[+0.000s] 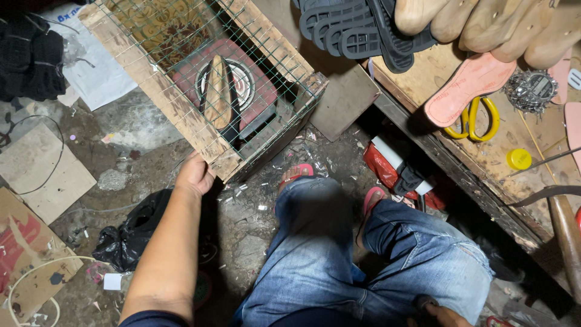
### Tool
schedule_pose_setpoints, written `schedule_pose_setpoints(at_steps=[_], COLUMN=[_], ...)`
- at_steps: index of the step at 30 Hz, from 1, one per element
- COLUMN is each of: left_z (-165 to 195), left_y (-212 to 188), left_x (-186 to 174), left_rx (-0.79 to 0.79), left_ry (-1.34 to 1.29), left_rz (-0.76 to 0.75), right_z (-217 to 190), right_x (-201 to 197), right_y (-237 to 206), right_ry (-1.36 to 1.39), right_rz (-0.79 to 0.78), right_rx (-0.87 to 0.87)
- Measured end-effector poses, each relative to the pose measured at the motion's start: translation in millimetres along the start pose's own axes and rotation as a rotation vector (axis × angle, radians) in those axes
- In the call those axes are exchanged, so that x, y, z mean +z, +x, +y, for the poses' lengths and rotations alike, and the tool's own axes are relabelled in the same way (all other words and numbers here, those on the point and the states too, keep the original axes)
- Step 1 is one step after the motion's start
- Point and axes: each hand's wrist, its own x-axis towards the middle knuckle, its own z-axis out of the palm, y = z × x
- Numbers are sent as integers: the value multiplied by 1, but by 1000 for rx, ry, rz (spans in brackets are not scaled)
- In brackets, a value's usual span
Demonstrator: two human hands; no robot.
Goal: The person sits on the floor and lasts a shoe: they hold a black fabric upper over a wooden last, use pincers to grip and pull the upper material tight over the insole, hammer the edges to set them, and press and smooth the upper around the last with their hands, turning the shoe to work different sides.
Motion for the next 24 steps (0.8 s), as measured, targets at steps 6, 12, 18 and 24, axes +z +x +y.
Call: schedule_pose_setpoints(at_steps=[6, 12, 18, 24], left_z=[3, 5, 9, 3], left_y=[-1, -9, -27, -55], left_x=[3, 4, -4, -34], left_rx=[5, 25, 21, 70], left_ry=[-2, -32, -63, -230], left_rz=[4, -9, 25, 107], right_z=[-1, -3, -3, 2], right_x=[-3, -7, -10, -17], right_y=[1, -1, 5, 11], right_ry=[7, -2, 19, 31], right_rz=[3, -28, -18, -62], right_rx=[0, 4, 2, -23])
